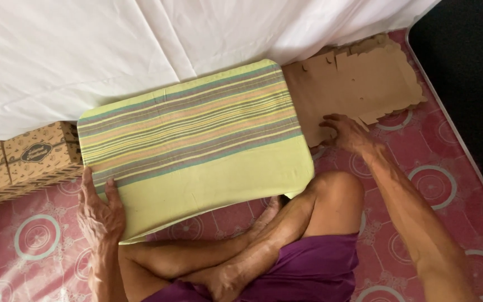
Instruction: A person sitting on the floor folds flat cardboard sheets into finished boxes.
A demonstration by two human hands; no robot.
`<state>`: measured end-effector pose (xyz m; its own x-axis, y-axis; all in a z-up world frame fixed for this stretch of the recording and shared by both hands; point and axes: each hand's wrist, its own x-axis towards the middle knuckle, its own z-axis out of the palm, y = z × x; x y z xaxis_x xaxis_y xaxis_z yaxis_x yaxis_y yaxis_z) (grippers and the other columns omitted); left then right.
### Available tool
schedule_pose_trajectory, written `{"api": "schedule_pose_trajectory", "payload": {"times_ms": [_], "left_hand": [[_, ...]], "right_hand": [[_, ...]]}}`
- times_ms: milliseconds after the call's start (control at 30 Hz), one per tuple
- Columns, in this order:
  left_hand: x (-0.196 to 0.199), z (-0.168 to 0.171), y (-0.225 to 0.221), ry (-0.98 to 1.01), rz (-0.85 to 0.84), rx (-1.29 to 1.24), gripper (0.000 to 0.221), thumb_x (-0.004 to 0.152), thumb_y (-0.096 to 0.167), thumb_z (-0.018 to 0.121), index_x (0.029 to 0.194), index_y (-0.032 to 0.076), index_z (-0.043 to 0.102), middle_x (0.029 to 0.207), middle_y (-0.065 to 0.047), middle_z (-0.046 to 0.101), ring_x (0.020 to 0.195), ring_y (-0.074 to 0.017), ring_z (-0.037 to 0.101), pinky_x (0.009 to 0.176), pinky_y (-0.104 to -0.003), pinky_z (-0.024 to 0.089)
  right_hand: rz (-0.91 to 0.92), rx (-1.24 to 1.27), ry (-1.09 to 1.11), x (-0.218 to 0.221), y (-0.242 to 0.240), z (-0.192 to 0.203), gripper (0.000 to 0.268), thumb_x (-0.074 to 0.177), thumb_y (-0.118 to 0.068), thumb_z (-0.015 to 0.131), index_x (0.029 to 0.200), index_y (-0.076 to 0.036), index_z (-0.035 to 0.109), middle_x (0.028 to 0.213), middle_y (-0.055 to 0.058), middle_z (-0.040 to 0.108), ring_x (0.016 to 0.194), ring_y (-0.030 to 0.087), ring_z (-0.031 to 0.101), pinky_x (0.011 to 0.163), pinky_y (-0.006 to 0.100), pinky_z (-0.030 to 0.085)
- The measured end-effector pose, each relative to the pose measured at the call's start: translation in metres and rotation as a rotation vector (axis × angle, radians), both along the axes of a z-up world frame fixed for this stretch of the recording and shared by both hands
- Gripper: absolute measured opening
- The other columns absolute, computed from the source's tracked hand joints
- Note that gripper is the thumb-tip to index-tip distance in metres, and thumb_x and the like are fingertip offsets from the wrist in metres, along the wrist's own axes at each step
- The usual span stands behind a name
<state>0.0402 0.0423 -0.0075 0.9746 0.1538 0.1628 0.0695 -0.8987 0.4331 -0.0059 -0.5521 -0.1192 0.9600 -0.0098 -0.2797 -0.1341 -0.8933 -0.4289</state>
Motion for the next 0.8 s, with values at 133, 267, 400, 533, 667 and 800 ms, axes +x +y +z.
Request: {"api": "schedule_pose_trajectory", "payload": {"times_ms": [133,267,400,533,667,800], "left_hand": [[0.001,0.007,0.002,-0.099,-0.137,0.045,0.048,0.109,0.015,0.056,0.152,-0.005,0.046,0.114,-0.037,0.067,0.078,-0.0462,0.068,0.058,-0.052,0.056],[0.003,0.005,0.001,-0.061,-0.135,0.035,0.049,0.109,0.015,0.053,0.152,-0.005,0.043,0.129,-0.040,0.062,0.096,-0.0499,0.068,0.069,-0.054,0.058],[0.000,0.007,0.001,-0.166,-0.194,0.008,0.047,0.108,0.009,0.057,0.149,-0.009,0.045,0.133,-0.039,0.062,0.105,-0.0513,0.066,0.078,-0.053,0.056],[0.001,0.002,0.002,-0.184,-0.199,-0.010,0.048,0.106,0.005,0.057,0.150,-0.009,0.044,0.138,-0.038,0.059,0.114,-0.0518,0.063,0.086,-0.054,0.053],[0.003,0.001,0.003,-0.148,-0.188,-0.002,0.049,0.107,0.009,0.056,0.151,-0.008,0.043,0.140,-0.038,0.057,0.116,-0.0522,0.061,0.088,-0.055,0.054],[0.003,-0.004,0.006,-0.176,-0.201,-0.002,0.048,0.108,0.010,0.056,0.150,-0.008,0.044,0.139,-0.037,0.059,0.113,-0.0510,0.063,0.085,-0.054,0.055]], "right_hand": [[-0.078,-0.008,0.012,0.001,0.004,0.008,0.066,0.069,-0.040,0.086,0.129,-0.015,0.070,0.149,0.003,0.057,0.132,0.026,0.055,0.107,0.041,0.047],[0.020,0.061,-0.185,-0.003,-0.005,0.004,0.038,0.078,-0.021,0.080,0.114,-0.011,0.076,0.134,0.007,0.066,0.117,0.026,0.065,0.099,0.037,0.053],[-0.144,0.195,-0.236,-0.007,0.010,0.010,0.031,0.093,-0.012,0.066,0.121,0.000,0.070,0.118,0.007,0.074,0.097,0.022,0.072,0.083,0.033,0.057],[-0.015,0.043,-0.347,-0.004,0.015,-0.009,0.027,0.092,-0.011,0.069,0.118,-0.006,0.073,0.118,0.007,0.072,0.095,0.029,0.071,0.080,0.039,0.057],[0.242,-0.037,-0.596,0.006,0.022,-0.014,0.030,0.078,-0.004,0.076,0.107,-0.002,0.074,0.102,0.012,0.074,0.083,0.031,0.068,0.070,0.040,0.052],[0.114,0.094,-0.467,0.001,0.037,0.003,0.024,0.081,0.000,0.069,0.104,-0.004,0.071,0.099,0.009,0.073,0.080,0.029,0.067,0.069,0.040,0.051]]}}
